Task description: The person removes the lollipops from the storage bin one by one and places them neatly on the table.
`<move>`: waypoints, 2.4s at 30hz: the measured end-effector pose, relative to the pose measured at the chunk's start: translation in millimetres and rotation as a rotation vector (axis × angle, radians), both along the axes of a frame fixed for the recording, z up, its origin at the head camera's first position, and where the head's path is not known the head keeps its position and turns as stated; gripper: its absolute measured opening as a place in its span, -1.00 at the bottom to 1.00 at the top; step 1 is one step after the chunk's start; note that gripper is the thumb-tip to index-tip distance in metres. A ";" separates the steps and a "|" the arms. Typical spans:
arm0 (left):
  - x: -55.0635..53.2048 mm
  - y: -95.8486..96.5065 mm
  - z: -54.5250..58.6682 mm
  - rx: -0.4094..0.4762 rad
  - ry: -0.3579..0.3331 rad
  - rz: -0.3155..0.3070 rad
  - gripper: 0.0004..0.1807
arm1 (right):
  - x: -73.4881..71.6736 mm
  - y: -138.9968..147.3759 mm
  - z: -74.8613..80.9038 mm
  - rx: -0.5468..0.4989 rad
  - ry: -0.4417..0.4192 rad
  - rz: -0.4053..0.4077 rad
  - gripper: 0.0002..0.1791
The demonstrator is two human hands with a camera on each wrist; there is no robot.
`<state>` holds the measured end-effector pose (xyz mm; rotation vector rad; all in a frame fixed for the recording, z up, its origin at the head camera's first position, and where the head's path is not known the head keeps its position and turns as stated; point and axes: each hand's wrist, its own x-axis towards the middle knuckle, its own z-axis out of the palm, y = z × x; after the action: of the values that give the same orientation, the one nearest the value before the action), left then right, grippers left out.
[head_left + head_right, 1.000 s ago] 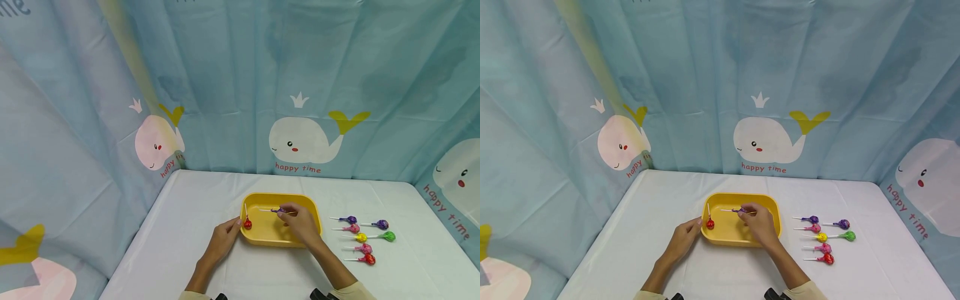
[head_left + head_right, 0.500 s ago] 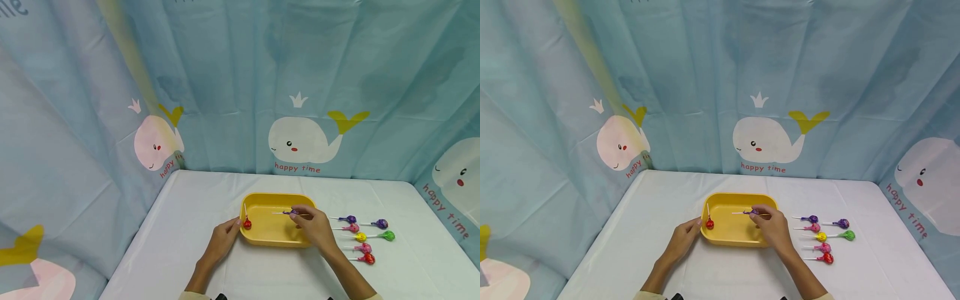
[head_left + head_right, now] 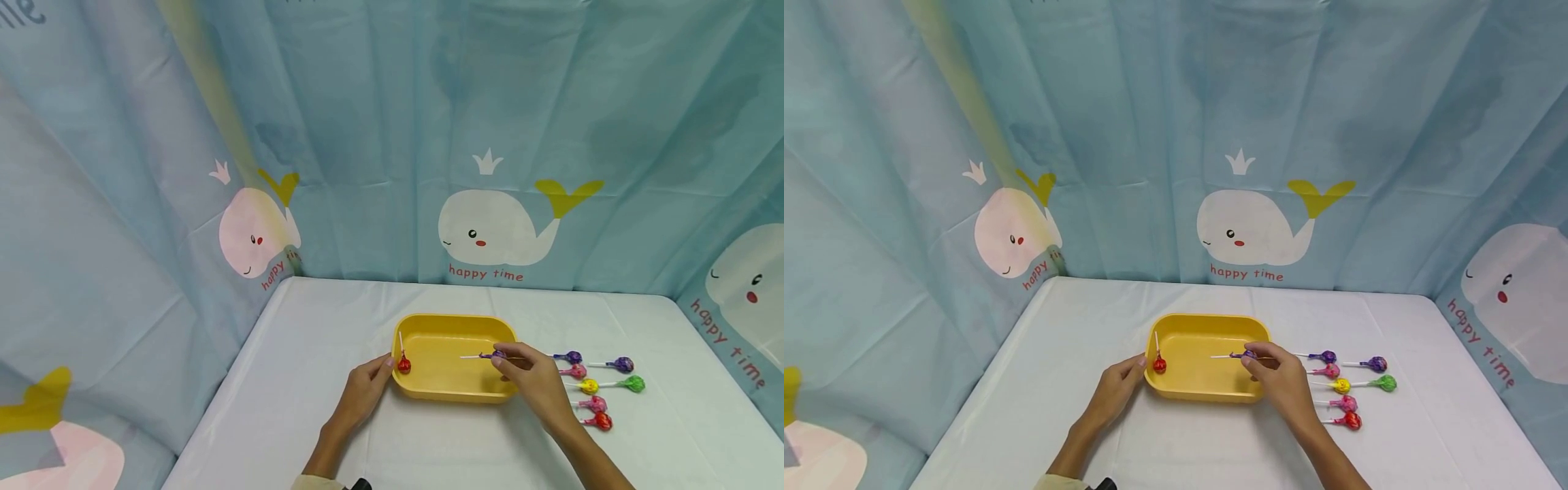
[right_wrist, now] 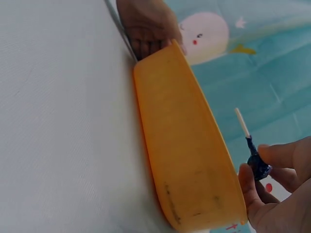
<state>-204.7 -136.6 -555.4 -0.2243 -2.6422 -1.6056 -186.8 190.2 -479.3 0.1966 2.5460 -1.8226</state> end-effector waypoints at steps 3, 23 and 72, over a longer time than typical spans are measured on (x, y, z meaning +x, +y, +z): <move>-0.3 0.5 -0.1 -0.005 -0.002 -0.001 -0.39 | 3.2 5.3 1.4 0.004 -0.006 -0.011 -0.49; -0.4 -0.1 -0.8 0.000 0.003 -0.007 -0.37 | 27.5 52.7 -0.2 0.094 -0.023 -0.147 -0.43; 0.7 0.4 2.2 -0.001 -0.019 0.011 -0.38 | 47.4 177.0 -40.8 0.228 -0.300 -0.457 -0.39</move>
<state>-204.1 -136.2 -553.3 -0.1960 -2.6528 -1.6118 -139.4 367.2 -520.1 1.0435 2.6252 -1.4460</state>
